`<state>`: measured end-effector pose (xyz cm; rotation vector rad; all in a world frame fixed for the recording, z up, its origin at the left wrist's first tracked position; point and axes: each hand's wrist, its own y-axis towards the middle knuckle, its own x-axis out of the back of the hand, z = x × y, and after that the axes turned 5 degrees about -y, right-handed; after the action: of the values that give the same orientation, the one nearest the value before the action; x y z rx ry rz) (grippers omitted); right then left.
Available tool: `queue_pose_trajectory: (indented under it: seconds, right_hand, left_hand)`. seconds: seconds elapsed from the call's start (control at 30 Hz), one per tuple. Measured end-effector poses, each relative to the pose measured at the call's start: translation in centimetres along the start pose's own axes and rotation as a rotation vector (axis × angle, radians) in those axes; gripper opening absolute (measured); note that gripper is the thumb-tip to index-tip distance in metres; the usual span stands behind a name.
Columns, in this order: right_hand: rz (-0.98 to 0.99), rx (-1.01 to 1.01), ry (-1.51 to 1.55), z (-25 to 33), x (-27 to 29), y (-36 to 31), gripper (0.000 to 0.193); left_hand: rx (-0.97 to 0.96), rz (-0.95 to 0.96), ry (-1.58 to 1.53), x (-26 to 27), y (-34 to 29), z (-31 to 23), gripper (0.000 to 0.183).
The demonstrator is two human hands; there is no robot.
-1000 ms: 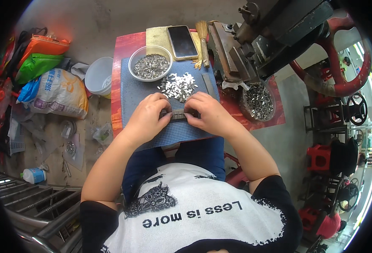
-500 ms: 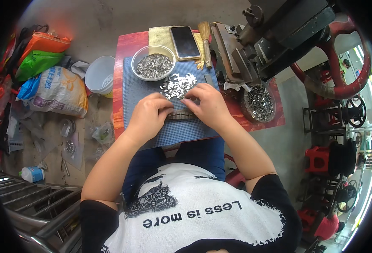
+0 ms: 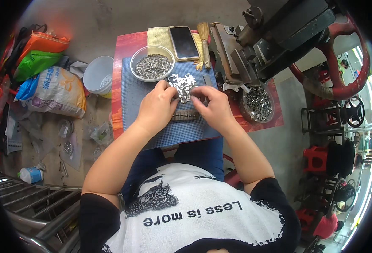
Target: Placing small metal studs into a jig and using a manual press to assemble them.
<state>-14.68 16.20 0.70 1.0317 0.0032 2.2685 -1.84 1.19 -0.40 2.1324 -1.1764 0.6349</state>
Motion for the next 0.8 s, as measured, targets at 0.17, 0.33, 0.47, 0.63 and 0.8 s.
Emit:
queue_pose_trajectory:
  seconds: [0.17, 0.33, 0.47, 0.63, 0.8]
  right_hand:
    - [0.049, -0.022, 0.132, 1.3, -0.8, -1.5, 0.015]
    - [0.1, 0.126, 0.085, 0.7, -1.4, -1.9, 0.014]
    - [0.134, 0.145, 0.028, 0.3, -1.0, -2.2, 0.015]
    - [0.141, 0.133, 0.023, 0.1, -0.8, -2.1, 0.012]
    - [0.097, 0.163, 0.011, 0.0, -0.9, -1.3, 0.012]
  left_hand:
    - [0.075, 0.076, -0.122, 1.5, -0.2, -0.3, 0.012]
    - [0.133, 0.028, -0.296, 2.1, -1.0, 0.6, 0.015]
    - [0.261, 0.053, -0.397, 2.7, -1.3, 0.3, 0.012]
    - [0.277, 0.111, -0.383, 2.4, -1.4, 0.5, 0.013]
    - [0.091, 0.059, -0.191, 2.0, -1.5, 0.9, 0.012]
